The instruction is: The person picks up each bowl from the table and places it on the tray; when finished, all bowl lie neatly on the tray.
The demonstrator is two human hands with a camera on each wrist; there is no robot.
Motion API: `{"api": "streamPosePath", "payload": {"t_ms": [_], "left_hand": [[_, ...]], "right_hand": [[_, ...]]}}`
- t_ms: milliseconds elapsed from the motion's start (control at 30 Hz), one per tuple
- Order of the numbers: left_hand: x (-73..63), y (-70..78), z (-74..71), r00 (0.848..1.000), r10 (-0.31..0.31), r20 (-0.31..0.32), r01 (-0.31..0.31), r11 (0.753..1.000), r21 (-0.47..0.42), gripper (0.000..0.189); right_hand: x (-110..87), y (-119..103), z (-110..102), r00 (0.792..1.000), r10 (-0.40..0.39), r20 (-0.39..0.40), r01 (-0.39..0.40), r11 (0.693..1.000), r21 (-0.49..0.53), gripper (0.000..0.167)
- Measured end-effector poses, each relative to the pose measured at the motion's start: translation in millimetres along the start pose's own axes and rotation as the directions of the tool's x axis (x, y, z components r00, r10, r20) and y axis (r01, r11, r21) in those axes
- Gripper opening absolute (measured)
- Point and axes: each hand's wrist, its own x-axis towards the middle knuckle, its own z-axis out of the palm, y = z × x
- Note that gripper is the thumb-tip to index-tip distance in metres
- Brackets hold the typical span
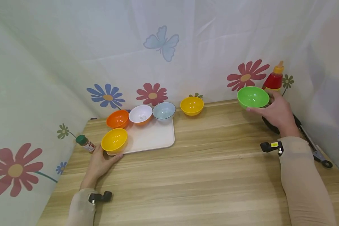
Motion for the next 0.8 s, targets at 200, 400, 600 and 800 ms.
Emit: {"api": "streamPosePath", "payload": {"t_ms": [200,400,600,800], "left_hand": [[0.0,2.2,-0.4,1.000,-0.016,0.009,0.016,1.000,-0.003,0.118],[-0.2,3.6,0.9,1.000,-0.011,-0.001,0.011,1.000,-0.009,0.116],[-0.3,3.3,1.2,1.000,-0.006,-0.005,0.006,1.000,-0.013,0.117],[-0.3,1.7,-0.3,1.000,-0.007,-0.003,0.007,1.000,0.001,0.118]], "right_hand": [[-0.4,-19,1,0.998,-0.056,0.002,0.056,0.998,0.031,0.115],[2.4,-36,10,0.993,-0.119,0.014,0.118,0.991,0.065,0.110],[4.1,-58,30,0.988,-0.150,0.044,0.143,0.981,0.129,0.111],[2.4,-84,56,0.978,-0.197,0.074,0.177,0.960,0.219,0.110]]}}
